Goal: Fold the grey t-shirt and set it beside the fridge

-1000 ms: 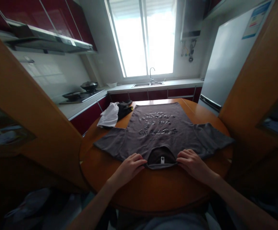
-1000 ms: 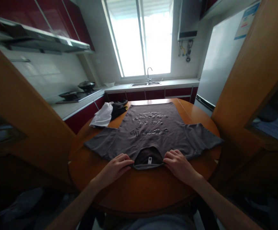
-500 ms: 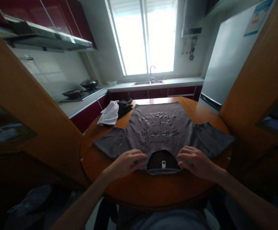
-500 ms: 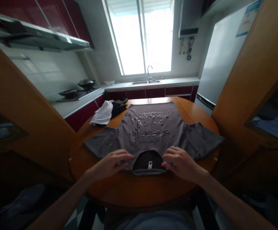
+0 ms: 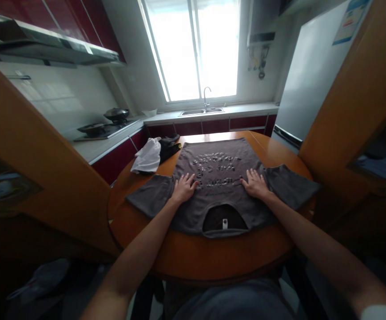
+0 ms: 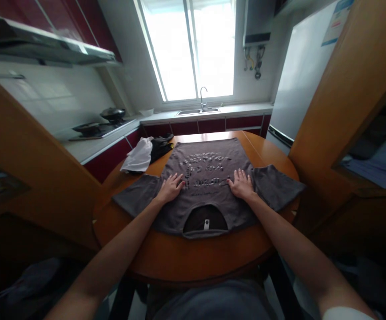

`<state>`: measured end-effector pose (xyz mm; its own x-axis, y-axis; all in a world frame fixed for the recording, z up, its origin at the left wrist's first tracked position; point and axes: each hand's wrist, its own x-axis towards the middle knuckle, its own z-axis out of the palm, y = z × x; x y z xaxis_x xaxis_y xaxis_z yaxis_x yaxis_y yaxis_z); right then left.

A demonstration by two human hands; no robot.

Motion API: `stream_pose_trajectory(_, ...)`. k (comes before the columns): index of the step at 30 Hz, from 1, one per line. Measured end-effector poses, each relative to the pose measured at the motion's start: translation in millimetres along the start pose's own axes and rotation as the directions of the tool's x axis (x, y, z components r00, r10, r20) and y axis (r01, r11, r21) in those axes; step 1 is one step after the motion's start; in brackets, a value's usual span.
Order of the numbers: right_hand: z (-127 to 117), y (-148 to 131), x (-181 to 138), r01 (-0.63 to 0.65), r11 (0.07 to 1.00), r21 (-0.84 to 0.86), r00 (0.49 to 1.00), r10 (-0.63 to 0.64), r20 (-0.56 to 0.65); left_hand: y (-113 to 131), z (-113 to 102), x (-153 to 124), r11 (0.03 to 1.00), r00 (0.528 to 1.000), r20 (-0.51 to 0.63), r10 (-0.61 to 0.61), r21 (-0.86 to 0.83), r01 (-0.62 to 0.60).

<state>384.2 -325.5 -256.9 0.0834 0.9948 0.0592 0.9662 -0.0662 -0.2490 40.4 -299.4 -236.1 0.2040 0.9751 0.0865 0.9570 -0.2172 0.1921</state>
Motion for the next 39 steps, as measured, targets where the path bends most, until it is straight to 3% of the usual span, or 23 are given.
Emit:
stream_pose_trajectory(4, -2.8, 7.0, 1.4, -0.043, 0.999, -0.017, 0.989, 0.04, -0.143, -1.5, -0.7, -0.6, 0.997, 0.998, -0.009, -0.067, 0.029, 0.067)
stream_pose_trajectory(9, -2.8, 15.6, 3.8, -0.13, 0.991, -0.016, 0.989, 0.128, -0.078, -3.9, -1.6, -0.5, 0.988, 0.984, -0.109, -0.143, 0.049, 0.149)
stream_pose_trajectory(13, -3.4, 25.3, 6.4, -0.202, 0.979, 0.031, 0.97, 0.204, -0.131, -9.4, -3.5, -1.6, 0.978, 0.957, -0.204, -0.207, -0.006, 0.21)
stream_pose_trajectory(16, -2.1, 28.4, 7.2, -0.234, 0.972, 0.024, 0.967, 0.235, -0.1, -9.9, -3.9, -1.0, 0.979, 0.935, -0.294, -0.199, -0.019, 0.202)
stream_pose_trajectory(21, 1.3, 27.5, 6.2, -0.249, 0.968, 0.034, 0.961, 0.252, -0.115, -13.8, -0.7, 0.9, 0.983, 0.975, -0.122, -0.183, 0.008, 0.186)
stream_pose_trajectory(27, -0.3, 28.7, 4.7, -0.288, 0.955, 0.074, 0.945, 0.296, -0.138, -21.6, -0.6, 1.7, 0.975, 0.972, -0.088, -0.218, 0.026, 0.221)
stream_pose_trajectory(30, -4.2, 24.6, 1.4, -0.265, 0.96, 0.084, 0.94, 0.277, -0.198, -16.2, -1.8, 0.7, 0.975, 0.967, -0.135, -0.214, 0.025, 0.219)
stream_pose_trajectory(33, -8.0, 6.4, -4.9, -0.103, 0.992, 0.075, 0.951, 0.12, -0.286, 0.4, -2.7, -2.9, 0.996, 0.976, -0.199, -0.088, -0.009, 0.088)
stream_pose_trajectory(36, -6.4, -22.4, -14.5, 0.157, 0.984, 0.089, 0.961, -0.131, -0.244, 25.0, -0.8, -10.3, 0.967, 0.962, -0.169, 0.212, -0.109, -0.232)
stream_pose_trajectory(39, 0.8, -45.2, -24.7, 0.382, 0.92, 0.088, 0.922, -0.371, -0.113, 46.5, 4.6, -20.3, 0.812, 0.832, -0.063, 0.551, -0.187, -0.553)
